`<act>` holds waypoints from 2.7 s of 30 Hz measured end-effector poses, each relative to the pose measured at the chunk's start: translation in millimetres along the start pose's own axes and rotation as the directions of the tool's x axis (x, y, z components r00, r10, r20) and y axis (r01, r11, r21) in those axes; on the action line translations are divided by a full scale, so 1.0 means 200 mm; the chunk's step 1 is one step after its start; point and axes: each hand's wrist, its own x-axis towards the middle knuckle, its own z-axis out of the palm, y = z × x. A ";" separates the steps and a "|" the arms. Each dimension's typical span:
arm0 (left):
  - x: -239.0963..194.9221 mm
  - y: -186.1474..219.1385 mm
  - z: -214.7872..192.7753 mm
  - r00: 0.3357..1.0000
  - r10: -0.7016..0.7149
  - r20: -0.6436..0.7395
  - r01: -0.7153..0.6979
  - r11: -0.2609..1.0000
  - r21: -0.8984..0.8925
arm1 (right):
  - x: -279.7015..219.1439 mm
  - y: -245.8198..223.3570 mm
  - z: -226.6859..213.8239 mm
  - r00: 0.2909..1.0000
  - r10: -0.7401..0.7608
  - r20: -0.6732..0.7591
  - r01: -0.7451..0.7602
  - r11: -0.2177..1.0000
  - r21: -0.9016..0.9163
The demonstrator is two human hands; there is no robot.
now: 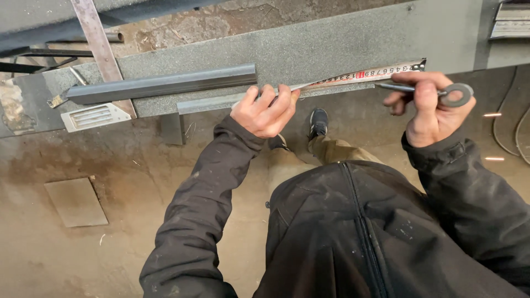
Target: Measuring, marking, and preparing metal profiles for processing in a workshop.
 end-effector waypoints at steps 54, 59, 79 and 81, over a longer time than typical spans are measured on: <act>-0.02 0.02 0.01 1.000 -0.017 0.017 0.017 1.000 -0.002 | 0.02 0.04 0.16 1.000 0.010 0.019 -0.005 0.971 -0.239; -0.02 0.01 0.01 1.000 -0.013 0.009 0.013 1.000 -0.003 | 0.01 0.05 0.16 1.000 0.016 0.019 -0.011 0.969 -0.246; -0.01 0.01 0.01 1.000 -0.013 0.015 0.013 1.000 -0.002 | 0.02 0.05 0.17 1.000 0.006 0.015 -0.002 0.971 -0.240; -0.01 0.01 0.01 1.000 -0.009 0.019 0.009 1.000 0.001 | 0.03 0.05 0.16 1.000 0.005 0.028 0.002 0.970 -0.242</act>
